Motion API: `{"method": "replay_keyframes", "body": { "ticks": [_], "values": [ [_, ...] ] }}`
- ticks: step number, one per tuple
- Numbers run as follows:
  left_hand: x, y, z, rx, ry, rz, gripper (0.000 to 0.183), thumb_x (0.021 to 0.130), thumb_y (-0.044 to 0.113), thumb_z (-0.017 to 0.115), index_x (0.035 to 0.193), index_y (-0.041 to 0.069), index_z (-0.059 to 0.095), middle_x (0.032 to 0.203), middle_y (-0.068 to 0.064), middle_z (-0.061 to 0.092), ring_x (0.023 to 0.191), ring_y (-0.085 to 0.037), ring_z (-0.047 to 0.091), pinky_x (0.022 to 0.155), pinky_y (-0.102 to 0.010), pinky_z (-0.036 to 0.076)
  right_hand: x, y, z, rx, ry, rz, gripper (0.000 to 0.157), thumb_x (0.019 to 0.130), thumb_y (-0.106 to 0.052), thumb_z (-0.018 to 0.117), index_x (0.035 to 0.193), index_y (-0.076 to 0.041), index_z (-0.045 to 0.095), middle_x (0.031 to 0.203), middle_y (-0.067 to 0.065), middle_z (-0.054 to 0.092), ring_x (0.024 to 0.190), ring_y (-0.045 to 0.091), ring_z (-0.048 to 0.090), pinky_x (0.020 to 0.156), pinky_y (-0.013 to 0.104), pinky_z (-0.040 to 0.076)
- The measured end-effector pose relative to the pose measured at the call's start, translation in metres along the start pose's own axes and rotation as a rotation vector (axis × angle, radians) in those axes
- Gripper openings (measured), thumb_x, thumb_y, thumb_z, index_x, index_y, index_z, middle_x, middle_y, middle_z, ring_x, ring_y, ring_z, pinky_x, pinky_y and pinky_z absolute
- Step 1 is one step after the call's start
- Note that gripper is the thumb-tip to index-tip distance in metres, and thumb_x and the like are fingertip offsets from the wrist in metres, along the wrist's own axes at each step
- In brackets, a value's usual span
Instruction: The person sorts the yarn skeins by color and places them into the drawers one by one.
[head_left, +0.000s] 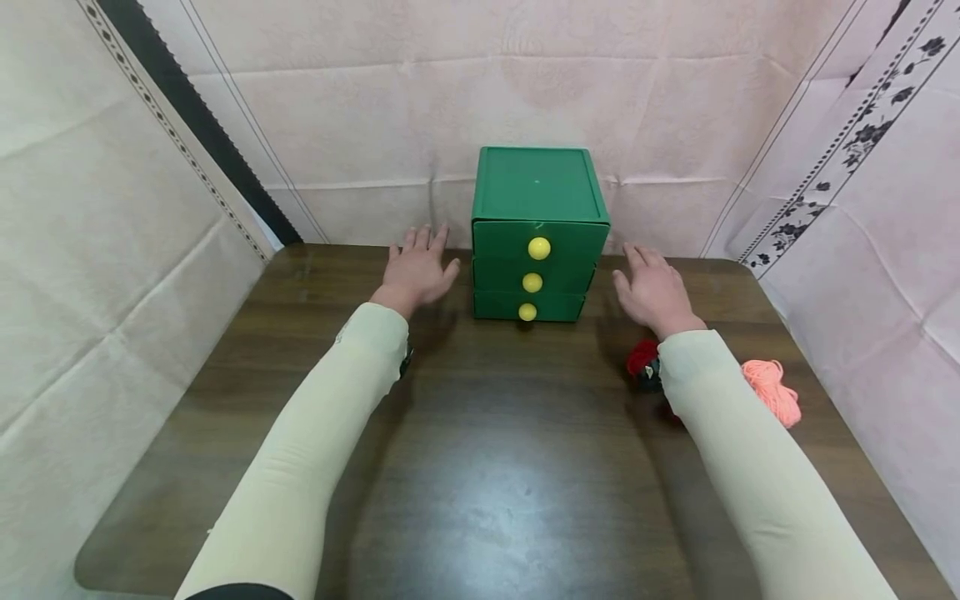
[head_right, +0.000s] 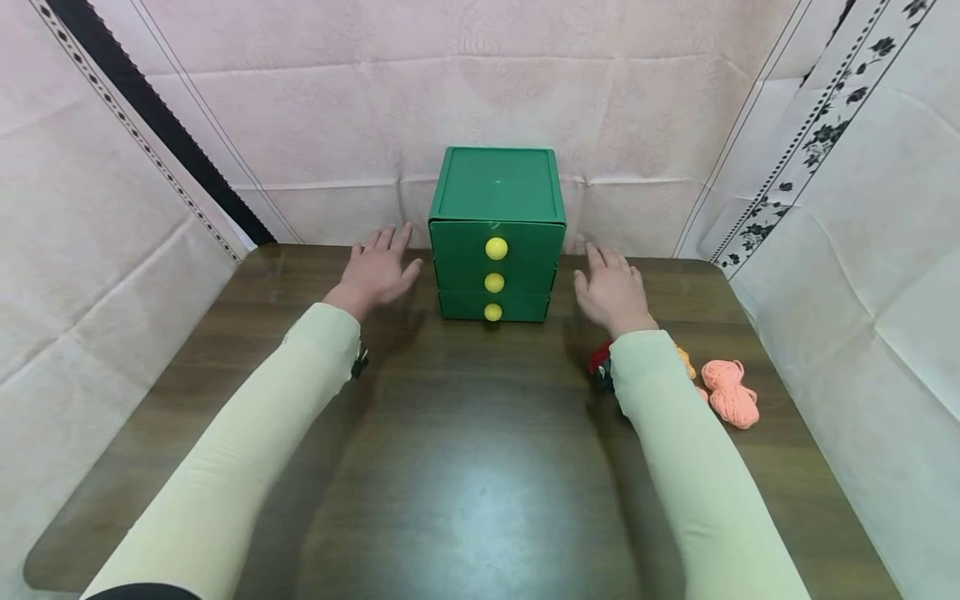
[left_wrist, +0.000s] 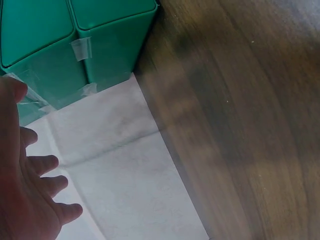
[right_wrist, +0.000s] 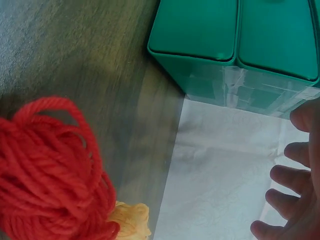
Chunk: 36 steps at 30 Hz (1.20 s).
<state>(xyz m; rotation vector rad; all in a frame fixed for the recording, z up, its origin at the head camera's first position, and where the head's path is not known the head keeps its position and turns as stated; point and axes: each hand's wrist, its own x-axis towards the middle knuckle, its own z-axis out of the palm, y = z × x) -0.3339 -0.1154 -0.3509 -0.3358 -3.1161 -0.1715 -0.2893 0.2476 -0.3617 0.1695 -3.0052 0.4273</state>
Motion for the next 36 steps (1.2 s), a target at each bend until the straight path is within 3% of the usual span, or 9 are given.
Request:
{"method": "replay_keyframes", "body": {
  "ticks": [7, 21, 31, 36],
  "values": [
    [0.0, 0.001, -0.001, -0.064, 0.034, 0.014, 0.065, 0.093, 0.056, 0.017, 0.146, 0.027, -0.006, 0.154, -0.01, 0.007, 0.142, -0.031, 0.002, 0.11, -0.056, 0.009, -0.003, -0.001, -0.003, 0.035, 0.031, -0.008, 0.059, 0.097, -0.04, 0.026, 0.146, -0.01, 0.014, 0.149, 0.018, 0.021, 0.136, 0.038, 0.019, 0.108, 0.055, 0.019],
    [-0.008, 0.012, -0.01, -0.313, 0.107, 0.032, 0.063, 0.093, 0.058, 0.014, 0.147, 0.027, 0.004, 0.152, -0.004, 0.017, 0.14, -0.024, 0.015, 0.113, -0.046, 0.014, -0.005, -0.011, -0.011, 0.167, 0.068, -0.005, 0.061, 0.096, -0.049, 0.023, 0.147, -0.017, 0.013, 0.151, 0.011, 0.019, 0.138, 0.033, 0.019, 0.108, 0.054, 0.02],
    [-0.008, 0.016, -0.015, -0.48, 0.151, 0.065, 0.061, 0.091, 0.062, 0.017, 0.145, 0.036, 0.005, 0.153, 0.007, 0.015, 0.141, -0.017, 0.013, 0.114, -0.039, 0.016, -0.003, -0.024, -0.019, 0.316, 0.102, 0.001, 0.06, 0.095, -0.053, 0.022, 0.147, -0.025, 0.013, 0.152, 0.005, 0.021, 0.138, 0.03, 0.021, 0.108, 0.053, 0.02],
    [-0.009, 0.023, -0.016, -0.537, 0.171, 0.063, 0.057, 0.089, 0.065, 0.02, 0.14, 0.048, 0.0, 0.152, 0.01, 0.014, 0.14, -0.015, 0.015, 0.113, -0.039, 0.017, -0.002, -0.032, -0.021, 0.381, 0.125, 0.002, 0.059, 0.093, -0.056, 0.023, 0.146, -0.03, 0.013, 0.15, 0.002, 0.026, 0.138, 0.028, 0.022, 0.108, 0.054, 0.02]
  ]
}}
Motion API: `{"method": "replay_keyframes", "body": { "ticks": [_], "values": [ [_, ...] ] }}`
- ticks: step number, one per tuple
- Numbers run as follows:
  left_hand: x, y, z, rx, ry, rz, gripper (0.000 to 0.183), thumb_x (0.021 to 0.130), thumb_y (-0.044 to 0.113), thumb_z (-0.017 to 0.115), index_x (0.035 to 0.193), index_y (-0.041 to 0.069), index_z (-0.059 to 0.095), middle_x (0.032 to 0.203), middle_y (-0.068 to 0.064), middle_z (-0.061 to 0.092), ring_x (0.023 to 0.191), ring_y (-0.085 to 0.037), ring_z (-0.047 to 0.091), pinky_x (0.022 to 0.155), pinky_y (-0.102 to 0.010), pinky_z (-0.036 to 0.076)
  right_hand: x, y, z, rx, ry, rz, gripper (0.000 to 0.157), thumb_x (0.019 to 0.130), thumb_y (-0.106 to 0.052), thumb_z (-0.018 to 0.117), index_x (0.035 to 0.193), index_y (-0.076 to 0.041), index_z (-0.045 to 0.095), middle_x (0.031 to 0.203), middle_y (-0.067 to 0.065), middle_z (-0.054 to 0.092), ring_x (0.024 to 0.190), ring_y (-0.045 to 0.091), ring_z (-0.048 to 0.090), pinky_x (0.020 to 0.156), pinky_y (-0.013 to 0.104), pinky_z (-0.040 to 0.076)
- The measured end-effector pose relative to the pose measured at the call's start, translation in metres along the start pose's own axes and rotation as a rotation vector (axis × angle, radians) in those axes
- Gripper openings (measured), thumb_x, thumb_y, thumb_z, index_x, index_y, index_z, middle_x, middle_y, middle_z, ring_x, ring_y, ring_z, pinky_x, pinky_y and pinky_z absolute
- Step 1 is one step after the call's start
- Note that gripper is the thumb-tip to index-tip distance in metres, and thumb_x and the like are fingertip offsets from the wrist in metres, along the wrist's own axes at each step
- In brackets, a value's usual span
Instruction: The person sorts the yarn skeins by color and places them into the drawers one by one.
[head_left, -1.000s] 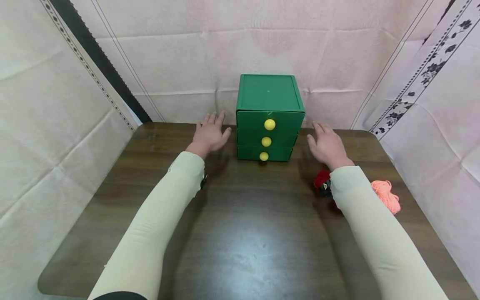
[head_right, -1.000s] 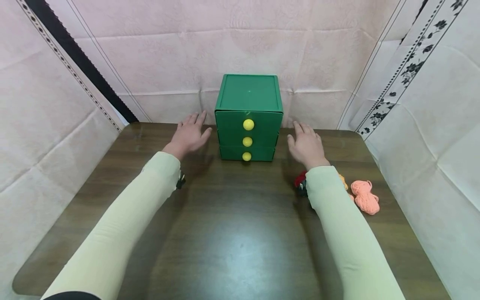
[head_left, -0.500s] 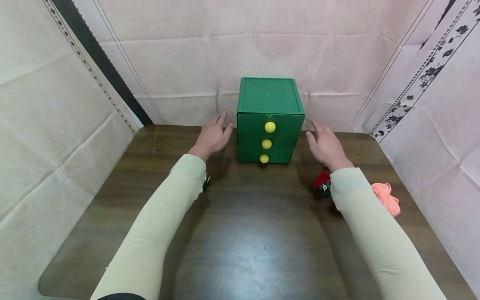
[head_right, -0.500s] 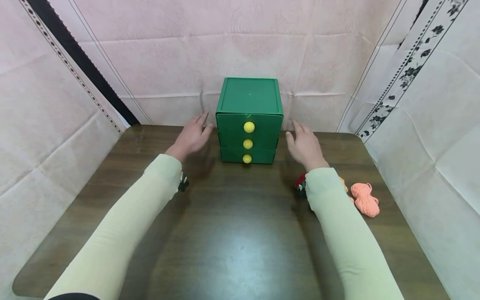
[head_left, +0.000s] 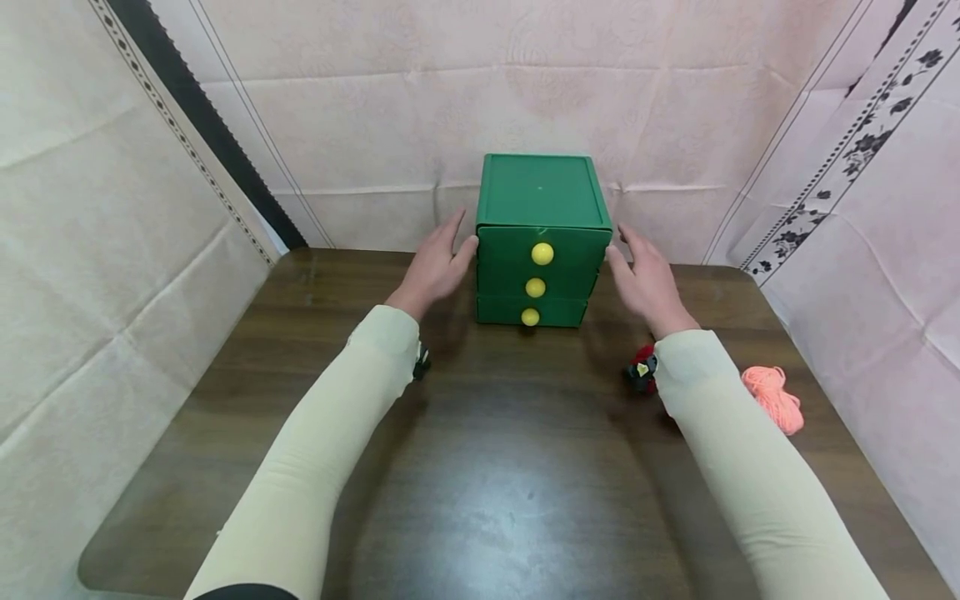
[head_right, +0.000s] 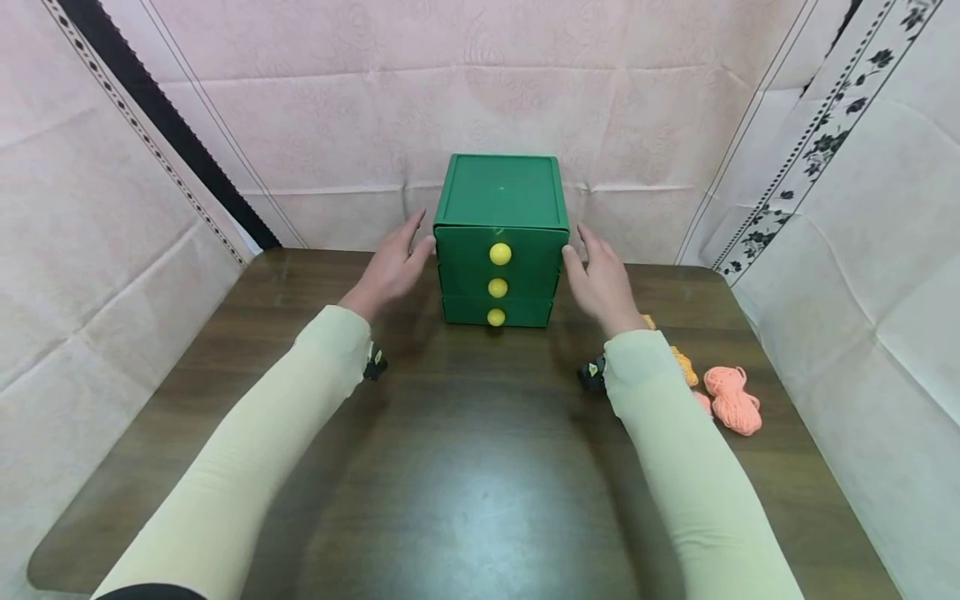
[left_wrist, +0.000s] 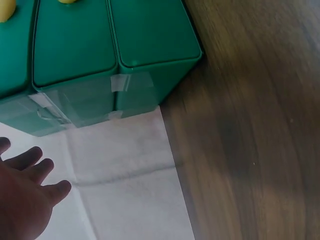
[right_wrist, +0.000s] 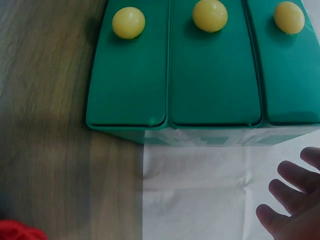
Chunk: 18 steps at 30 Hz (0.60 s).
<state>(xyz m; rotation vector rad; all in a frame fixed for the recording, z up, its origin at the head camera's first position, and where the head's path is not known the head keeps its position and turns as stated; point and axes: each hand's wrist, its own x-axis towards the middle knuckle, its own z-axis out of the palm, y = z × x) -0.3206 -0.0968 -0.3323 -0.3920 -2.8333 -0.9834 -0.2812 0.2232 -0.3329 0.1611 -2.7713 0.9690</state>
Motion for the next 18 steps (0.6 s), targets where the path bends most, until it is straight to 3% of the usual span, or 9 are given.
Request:
{"method": "replay_keyframes", "body": {
  "ticks": [8, 13, 18],
  "values": [
    [0.005, 0.009, 0.008, -0.047, 0.029, 0.028, 0.055, 0.087, 0.066, 0.026, 0.132, 0.058, -0.006, 0.15, 0.012, 0.019, 0.137, -0.016, 0.025, 0.109, -0.044, 0.026, 0.001, -0.008, 0.005, 0.062, 0.018, 0.032, 0.065, 0.089, -0.062, 0.029, 0.145, -0.033, 0.012, 0.149, 0.0, 0.028, 0.137, 0.024, 0.024, 0.107, 0.052, 0.024],
    [0.007, 0.012, 0.012, -0.048, 0.04, 0.061, 0.056, 0.089, 0.063, 0.025, 0.137, 0.053, -0.003, 0.149, 0.008, 0.025, 0.135, -0.016, 0.03, 0.106, -0.046, 0.029, 0.004, -0.012, 0.01, 0.086, 0.03, 0.049, 0.065, 0.087, -0.064, 0.033, 0.143, -0.038, 0.014, 0.147, 0.0, 0.03, 0.136, 0.023, 0.027, 0.106, 0.054, 0.026],
    [0.008, 0.015, 0.014, -0.041, 0.047, 0.082, 0.055, 0.091, 0.06, 0.024, 0.139, 0.051, -0.003, 0.15, 0.013, 0.019, 0.137, -0.016, 0.026, 0.108, -0.044, 0.027, 0.006, -0.013, 0.013, 0.099, 0.042, 0.055, 0.062, 0.086, -0.064, 0.036, 0.141, -0.043, 0.018, 0.147, -0.002, 0.031, 0.135, 0.023, 0.029, 0.105, 0.054, 0.027]
  ]
}}
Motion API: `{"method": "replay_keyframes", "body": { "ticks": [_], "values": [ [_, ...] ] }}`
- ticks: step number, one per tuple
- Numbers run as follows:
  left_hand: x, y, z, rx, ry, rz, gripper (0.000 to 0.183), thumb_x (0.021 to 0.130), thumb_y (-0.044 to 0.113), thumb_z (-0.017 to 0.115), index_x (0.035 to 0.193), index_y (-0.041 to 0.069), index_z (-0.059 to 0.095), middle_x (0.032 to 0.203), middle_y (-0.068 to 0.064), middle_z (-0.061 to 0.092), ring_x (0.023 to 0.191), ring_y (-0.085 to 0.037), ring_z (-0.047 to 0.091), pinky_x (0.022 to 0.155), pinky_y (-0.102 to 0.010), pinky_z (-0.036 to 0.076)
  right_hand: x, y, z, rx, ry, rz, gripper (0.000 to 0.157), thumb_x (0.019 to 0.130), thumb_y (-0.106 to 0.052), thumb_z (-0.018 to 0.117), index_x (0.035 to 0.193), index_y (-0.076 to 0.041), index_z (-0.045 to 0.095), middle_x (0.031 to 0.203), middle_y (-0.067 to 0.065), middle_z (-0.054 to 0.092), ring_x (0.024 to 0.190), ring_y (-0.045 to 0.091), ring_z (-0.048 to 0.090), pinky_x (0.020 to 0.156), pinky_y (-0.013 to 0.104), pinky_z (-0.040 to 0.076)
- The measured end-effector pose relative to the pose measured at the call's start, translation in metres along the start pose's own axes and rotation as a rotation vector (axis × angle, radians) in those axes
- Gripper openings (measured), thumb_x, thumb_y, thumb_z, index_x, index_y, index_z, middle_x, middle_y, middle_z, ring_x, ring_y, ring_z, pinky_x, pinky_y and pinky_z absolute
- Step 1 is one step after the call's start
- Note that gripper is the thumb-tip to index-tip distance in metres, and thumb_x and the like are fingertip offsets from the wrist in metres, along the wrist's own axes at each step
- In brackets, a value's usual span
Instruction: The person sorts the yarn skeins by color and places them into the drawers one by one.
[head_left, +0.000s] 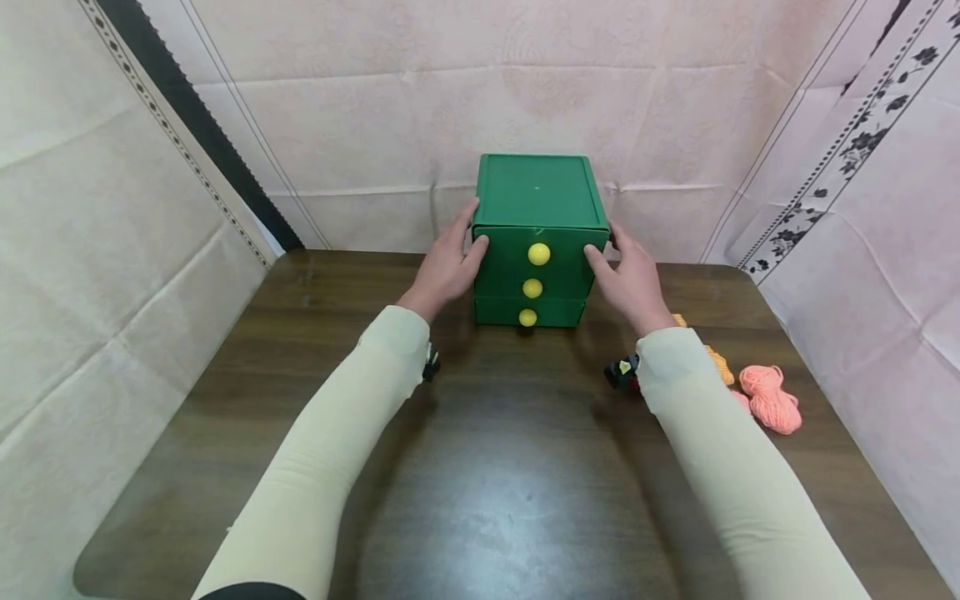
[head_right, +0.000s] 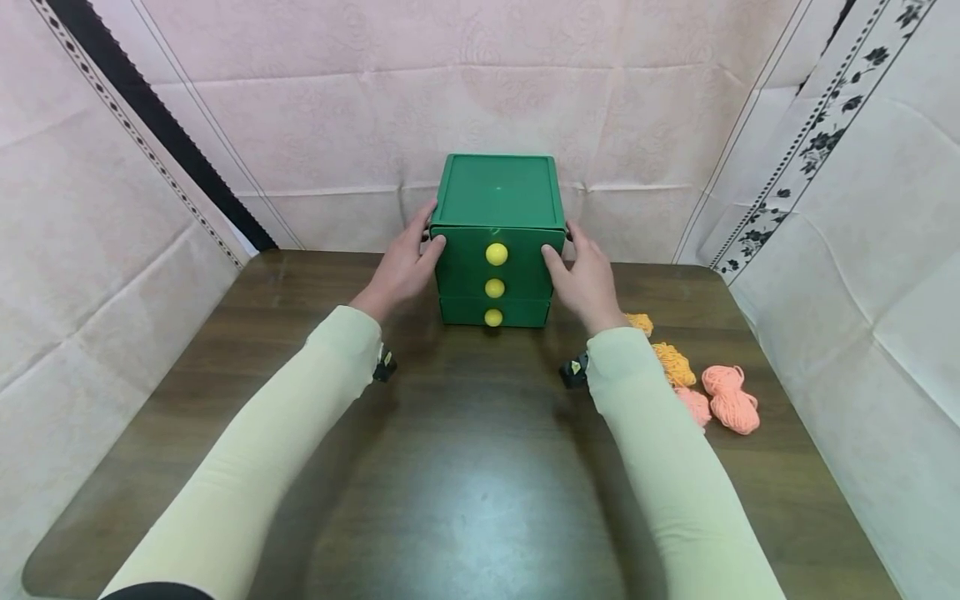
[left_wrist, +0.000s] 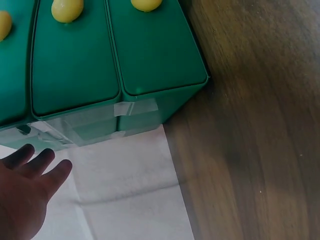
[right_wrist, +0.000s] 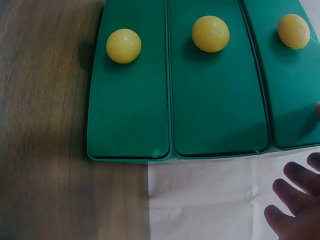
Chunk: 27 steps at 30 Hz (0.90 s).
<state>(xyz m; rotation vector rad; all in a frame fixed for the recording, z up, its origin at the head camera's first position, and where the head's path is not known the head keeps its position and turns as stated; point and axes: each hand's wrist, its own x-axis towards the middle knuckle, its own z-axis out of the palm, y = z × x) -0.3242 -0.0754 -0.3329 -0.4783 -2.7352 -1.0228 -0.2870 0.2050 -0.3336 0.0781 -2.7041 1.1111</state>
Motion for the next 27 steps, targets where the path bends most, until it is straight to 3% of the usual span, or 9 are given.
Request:
{"method": "replay_keyframes", "body": {
  "ticks": [9, 16, 27],
  "values": [
    [0.0007, 0.0024, 0.0026, -0.044, -0.024, -0.019, 0.051, 0.093, 0.058, 0.02, 0.136, 0.055, -0.006, 0.15, 0.018, 0.014, 0.138, -0.016, 0.024, 0.109, -0.044, 0.025, 0.0028, -0.0006, 0.0055, 0.024, 0.031, -0.019, 0.058, 0.087, -0.062, 0.037, 0.14, -0.041, 0.024, 0.144, -0.004, 0.036, 0.132, 0.021, 0.036, 0.104, 0.049, 0.032],
    [0.0007, 0.0019, 0.0036, -0.127, -0.034, -0.01, 0.05, 0.093, 0.057, 0.021, 0.136, 0.055, -0.004, 0.15, 0.015, 0.016, 0.136, -0.018, 0.028, 0.108, -0.045, 0.028, 0.0039, 0.0004, 0.0083, 0.117, 0.022, -0.02, 0.055, 0.088, -0.058, 0.04, 0.138, -0.042, 0.026, 0.144, -0.005, 0.036, 0.129, 0.021, 0.041, 0.102, 0.043, 0.037],
    [-0.0002, 0.0076, 0.0064, -0.179, -0.027, 0.01, 0.047, 0.095, 0.052, 0.023, 0.138, 0.053, 0.003, 0.149, 0.018, 0.017, 0.138, -0.008, 0.021, 0.111, -0.038, 0.024, 0.0036, 0.005, 0.0045, 0.138, 0.026, -0.008, 0.052, 0.088, -0.057, 0.039, 0.137, -0.045, 0.025, 0.145, -0.004, 0.035, 0.125, 0.024, 0.046, 0.098, 0.044, 0.041]
  ]
}}
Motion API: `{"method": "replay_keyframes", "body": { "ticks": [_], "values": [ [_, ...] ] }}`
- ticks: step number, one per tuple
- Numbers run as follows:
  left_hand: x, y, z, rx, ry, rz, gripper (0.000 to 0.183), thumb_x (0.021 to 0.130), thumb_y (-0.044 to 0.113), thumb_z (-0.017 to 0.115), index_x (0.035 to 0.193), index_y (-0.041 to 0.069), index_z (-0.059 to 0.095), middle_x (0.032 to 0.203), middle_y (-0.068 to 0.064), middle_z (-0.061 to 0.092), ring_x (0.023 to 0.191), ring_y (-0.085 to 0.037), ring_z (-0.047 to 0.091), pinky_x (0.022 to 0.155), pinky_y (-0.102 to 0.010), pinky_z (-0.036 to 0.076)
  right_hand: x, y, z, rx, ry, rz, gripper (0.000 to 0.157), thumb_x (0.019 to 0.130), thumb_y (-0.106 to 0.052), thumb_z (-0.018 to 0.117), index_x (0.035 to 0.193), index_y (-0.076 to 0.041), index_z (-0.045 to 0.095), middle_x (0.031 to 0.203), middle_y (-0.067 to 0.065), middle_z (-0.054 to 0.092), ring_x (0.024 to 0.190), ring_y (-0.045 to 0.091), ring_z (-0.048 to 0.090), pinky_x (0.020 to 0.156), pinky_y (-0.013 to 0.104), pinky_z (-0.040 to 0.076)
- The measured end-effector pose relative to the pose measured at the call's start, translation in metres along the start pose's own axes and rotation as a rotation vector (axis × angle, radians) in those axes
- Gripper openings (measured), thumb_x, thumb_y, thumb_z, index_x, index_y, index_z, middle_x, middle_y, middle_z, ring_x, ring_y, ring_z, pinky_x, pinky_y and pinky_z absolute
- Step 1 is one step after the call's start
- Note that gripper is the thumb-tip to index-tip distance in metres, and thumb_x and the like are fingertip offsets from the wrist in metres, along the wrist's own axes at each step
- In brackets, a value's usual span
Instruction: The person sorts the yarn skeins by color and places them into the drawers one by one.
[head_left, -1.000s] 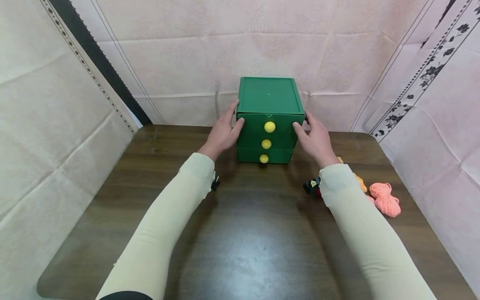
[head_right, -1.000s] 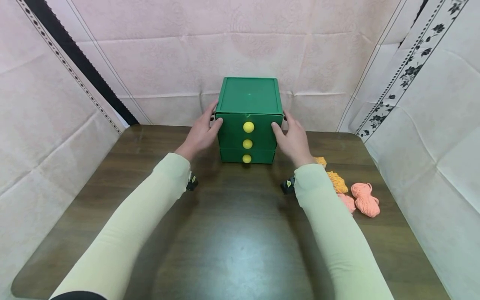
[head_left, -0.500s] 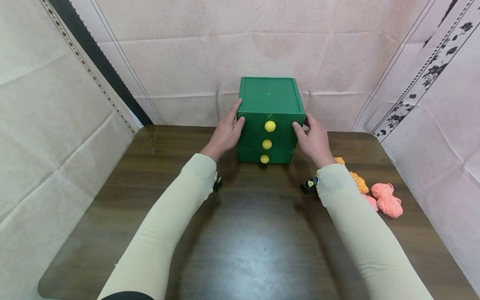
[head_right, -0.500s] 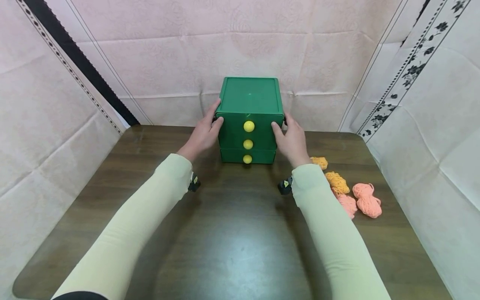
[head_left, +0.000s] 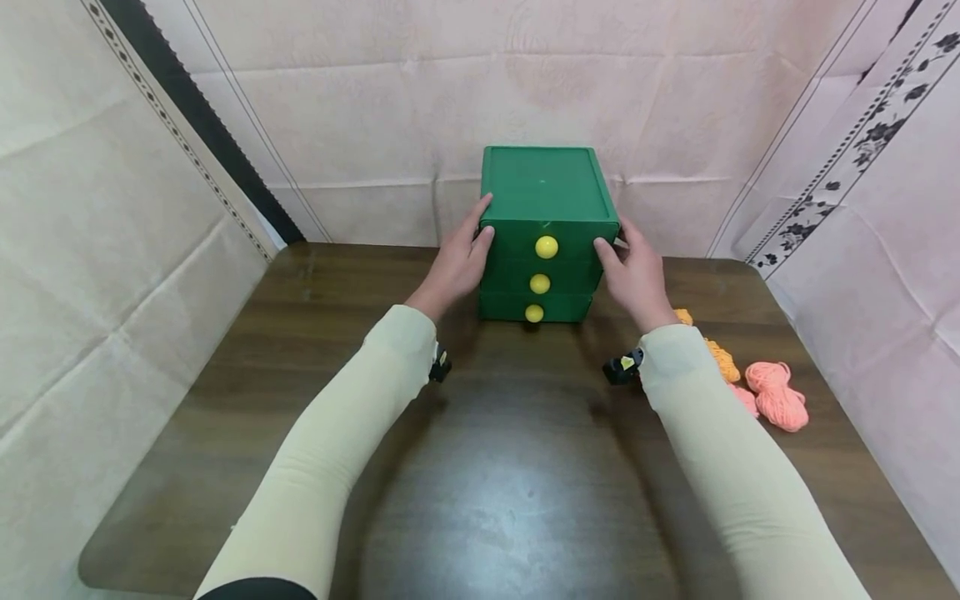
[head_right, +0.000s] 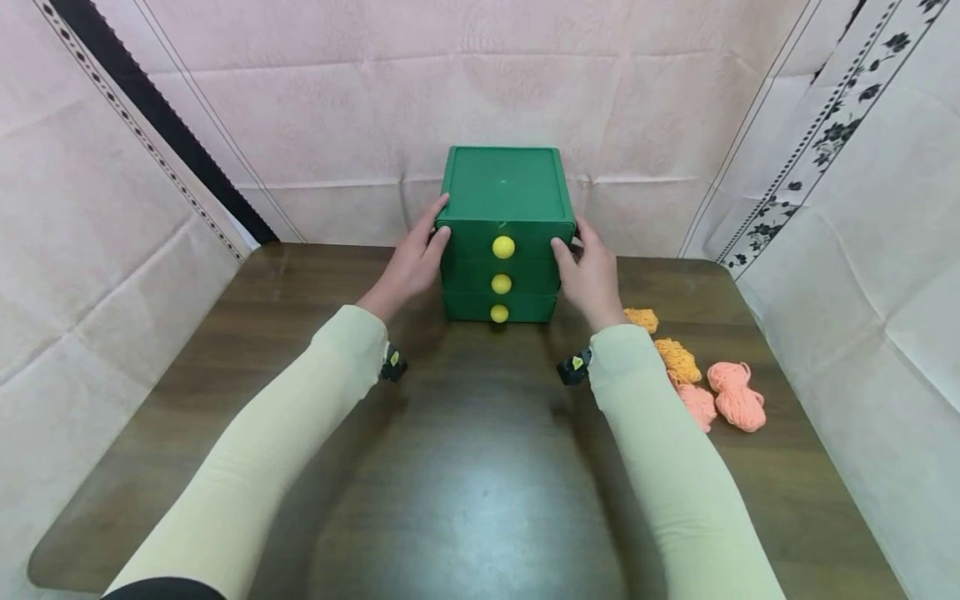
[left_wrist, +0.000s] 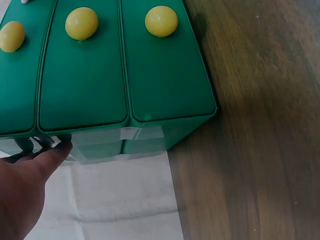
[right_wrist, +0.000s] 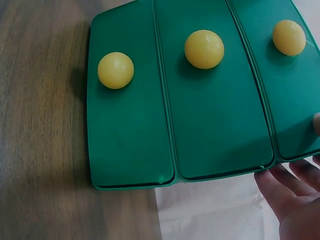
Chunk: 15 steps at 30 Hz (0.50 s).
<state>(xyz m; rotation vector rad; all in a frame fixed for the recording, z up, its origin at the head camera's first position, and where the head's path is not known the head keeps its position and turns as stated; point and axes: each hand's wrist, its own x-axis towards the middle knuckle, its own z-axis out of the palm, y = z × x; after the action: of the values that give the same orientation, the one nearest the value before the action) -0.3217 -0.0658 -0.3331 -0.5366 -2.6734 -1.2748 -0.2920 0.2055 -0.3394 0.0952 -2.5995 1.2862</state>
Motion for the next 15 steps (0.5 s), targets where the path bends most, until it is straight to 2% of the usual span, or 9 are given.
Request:
{"method": "replay_keyframes", "body": {
  "ticks": [15],
  "values": [
    [0.0, -0.001, -0.0002, -0.005, -0.012, 0.001, 0.047, 0.095, 0.053, 0.022, 0.138, 0.053, 0.002, 0.149, 0.018, 0.015, 0.139, -0.008, 0.018, 0.112, -0.039, 0.022, -0.0039, -0.0021, 0.0009, 0.038, 0.018, -0.016, 0.052, 0.089, -0.053, 0.042, 0.137, -0.043, 0.026, 0.144, -0.005, 0.037, 0.124, 0.023, 0.047, 0.096, 0.045, 0.042]
  ]
}}
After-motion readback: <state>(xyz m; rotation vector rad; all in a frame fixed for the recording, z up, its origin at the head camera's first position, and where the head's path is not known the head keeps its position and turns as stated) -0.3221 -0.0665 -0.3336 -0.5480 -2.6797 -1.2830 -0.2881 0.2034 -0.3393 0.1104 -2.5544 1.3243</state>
